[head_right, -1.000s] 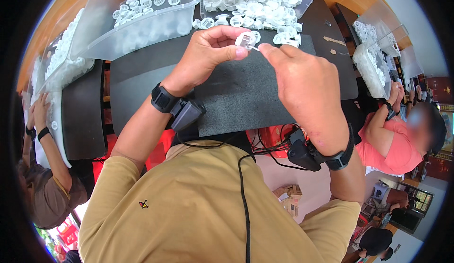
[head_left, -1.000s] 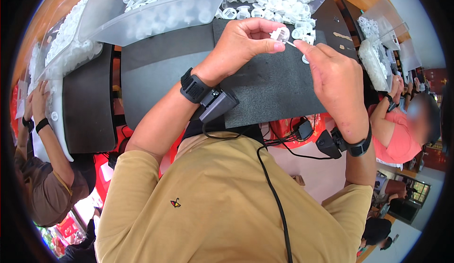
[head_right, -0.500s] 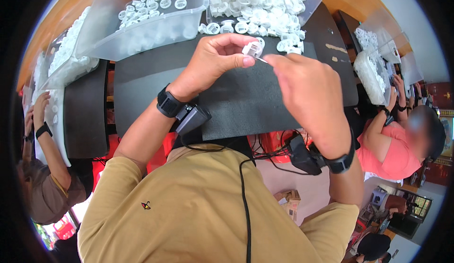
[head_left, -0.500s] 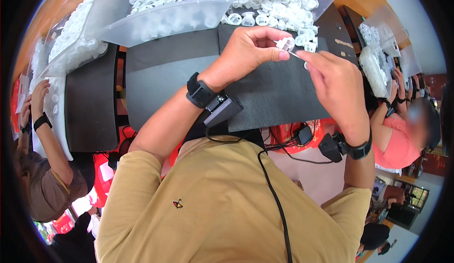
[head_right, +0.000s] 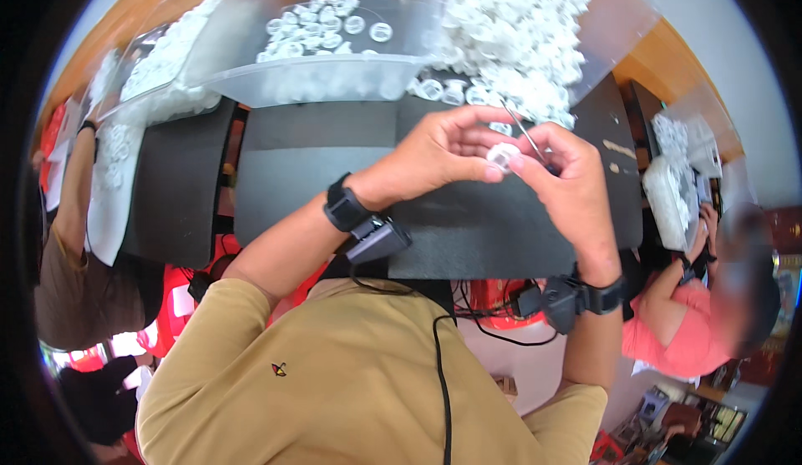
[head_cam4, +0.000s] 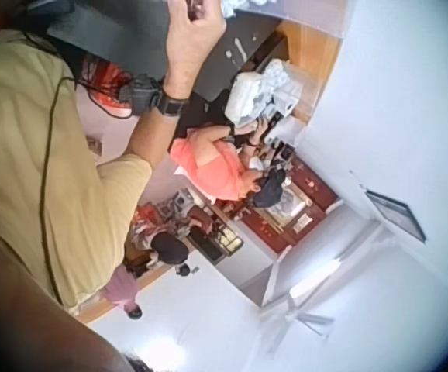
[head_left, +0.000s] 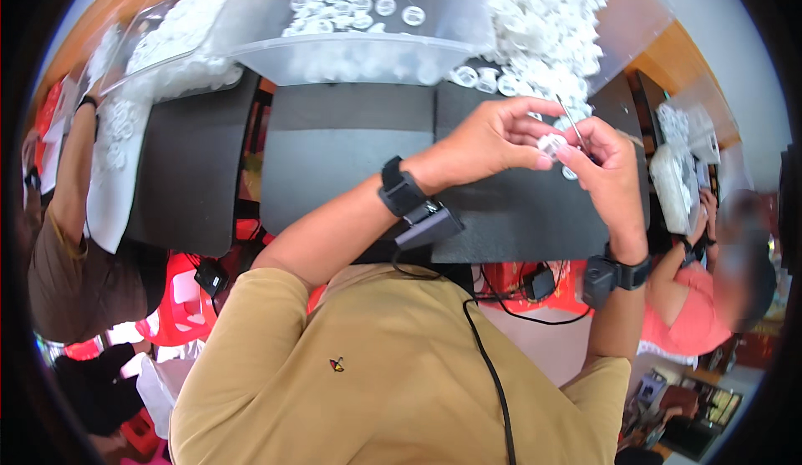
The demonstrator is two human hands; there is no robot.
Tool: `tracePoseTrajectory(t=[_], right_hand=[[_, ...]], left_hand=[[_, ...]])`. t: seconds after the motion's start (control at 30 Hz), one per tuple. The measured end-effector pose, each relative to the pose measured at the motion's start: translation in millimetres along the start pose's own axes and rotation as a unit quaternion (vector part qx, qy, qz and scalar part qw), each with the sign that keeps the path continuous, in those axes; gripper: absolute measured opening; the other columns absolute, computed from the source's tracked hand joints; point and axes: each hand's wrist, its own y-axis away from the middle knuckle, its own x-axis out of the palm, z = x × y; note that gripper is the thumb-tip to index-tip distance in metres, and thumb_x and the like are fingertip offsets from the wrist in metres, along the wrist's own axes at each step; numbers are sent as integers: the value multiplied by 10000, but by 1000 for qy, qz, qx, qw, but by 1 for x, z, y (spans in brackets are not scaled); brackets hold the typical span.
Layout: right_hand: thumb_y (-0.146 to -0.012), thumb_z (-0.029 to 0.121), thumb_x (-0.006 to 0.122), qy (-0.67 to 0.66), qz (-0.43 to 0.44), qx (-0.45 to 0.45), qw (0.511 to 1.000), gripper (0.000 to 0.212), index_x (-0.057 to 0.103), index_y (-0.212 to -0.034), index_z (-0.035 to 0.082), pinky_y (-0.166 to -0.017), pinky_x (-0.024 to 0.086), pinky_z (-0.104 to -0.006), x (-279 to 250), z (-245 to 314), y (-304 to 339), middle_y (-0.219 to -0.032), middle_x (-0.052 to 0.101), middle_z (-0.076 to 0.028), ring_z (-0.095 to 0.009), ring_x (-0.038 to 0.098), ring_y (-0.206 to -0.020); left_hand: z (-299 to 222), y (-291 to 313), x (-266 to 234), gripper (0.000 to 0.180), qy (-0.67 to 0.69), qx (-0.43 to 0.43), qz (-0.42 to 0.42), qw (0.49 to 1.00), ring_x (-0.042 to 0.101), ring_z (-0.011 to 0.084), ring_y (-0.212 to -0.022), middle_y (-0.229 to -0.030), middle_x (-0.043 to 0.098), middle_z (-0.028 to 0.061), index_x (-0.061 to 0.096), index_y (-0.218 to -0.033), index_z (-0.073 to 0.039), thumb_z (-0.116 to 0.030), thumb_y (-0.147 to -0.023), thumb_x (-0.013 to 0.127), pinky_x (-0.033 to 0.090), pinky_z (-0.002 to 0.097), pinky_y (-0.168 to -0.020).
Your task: Assembling small white plastic components using a metal tool at a workbench.
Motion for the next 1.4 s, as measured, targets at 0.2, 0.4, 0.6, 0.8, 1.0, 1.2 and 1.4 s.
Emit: tracePoseTrajectory(t=[0.2, 0.4, 0.6, 0.8, 1.0, 1.2, 1.4], right_hand=[[-823, 195, 676, -22, 26, -24, 999, 176, 621, -900, 47, -450, 277, -172, -15, 43, -67, -687, 534, 64, -3, 392, -515], [-770, 52, 673, 139, -85, -226, 960, 238, 652, -967, -80, -626, 472, -262, 4, 65, -115, -739, 641, -92, -125, 571, -679], [-801, 209, 684, 296, -57, -45, 952, 284, 675, -1007, 13, -626, 457, -273, -27, -55, -74, -746, 639, -71, -122, 581, -685], [-783, 276, 708, 223, -95, -2, 970, 320, 676, -1007, 50, -655, 486, -328, 30, -93, -50, -786, 678, -139, -228, 653, -705], [-836, 157, 672, -62, -72, 41, 995, 187, 656, -939, 2, -480, 379, -219, 26, -84, -32, -718, 648, -45, -57, 486, -516], [-892, 135, 615, -235, -81, 39, 968, 154, 623, -974, 5, -396, 278, -160, 33, -44, -8, -729, 648, -48, -10, 408, -450], [-899, 126, 606, -273, -92, 26, 957, 129, 599, -953, 9, -395, 280, -157, 37, -32, 3, -722, 643, -60, -14, 413, -452]], left_hand=[[0, 2, 1, 632, 44, -20, -25, 999, 599, 140, -1001, -1256, 568, 115, 415, -1373, -47, -86, -817, 714, 504, 280, -854], [10, 1, -16, 550, -31, -38, -27, 998, 611, 134, -962, -1230, 578, 113, 435, -1361, -54, -55, -852, 645, 505, 266, -829], [11, -4, -24, 426, -88, 10, -108, 990, 628, 148, -960, -1208, 593, 104, 500, -1296, -43, -54, -883, 605, 518, 276, -839], [21, -6, -30, 417, -90, 15, -134, 987, 609, 137, -988, -1203, 588, 76, 509, -1288, -45, -77, -886, 616, 508, 280, -850], [25, -3, -27, 478, -176, -27, -148, 973, 568, 135, -1055, -1275, 530, 79, 481, -1315, -46, -138, -878, 650, 480, 292, -890], [12, 1, -10, 390, -59, -17, -74, 995, 594, 135, -1006, -1149, 616, 64, 554, -1233, -19, -125, -873, 660, 494, 278, -873], [6, 2, 1, 266, -2, 24, -101, 995, 639, 130, -923, -1028, 669, 87, 622, -1103, 20, -93, -866, 667, 526, 263, -833]])
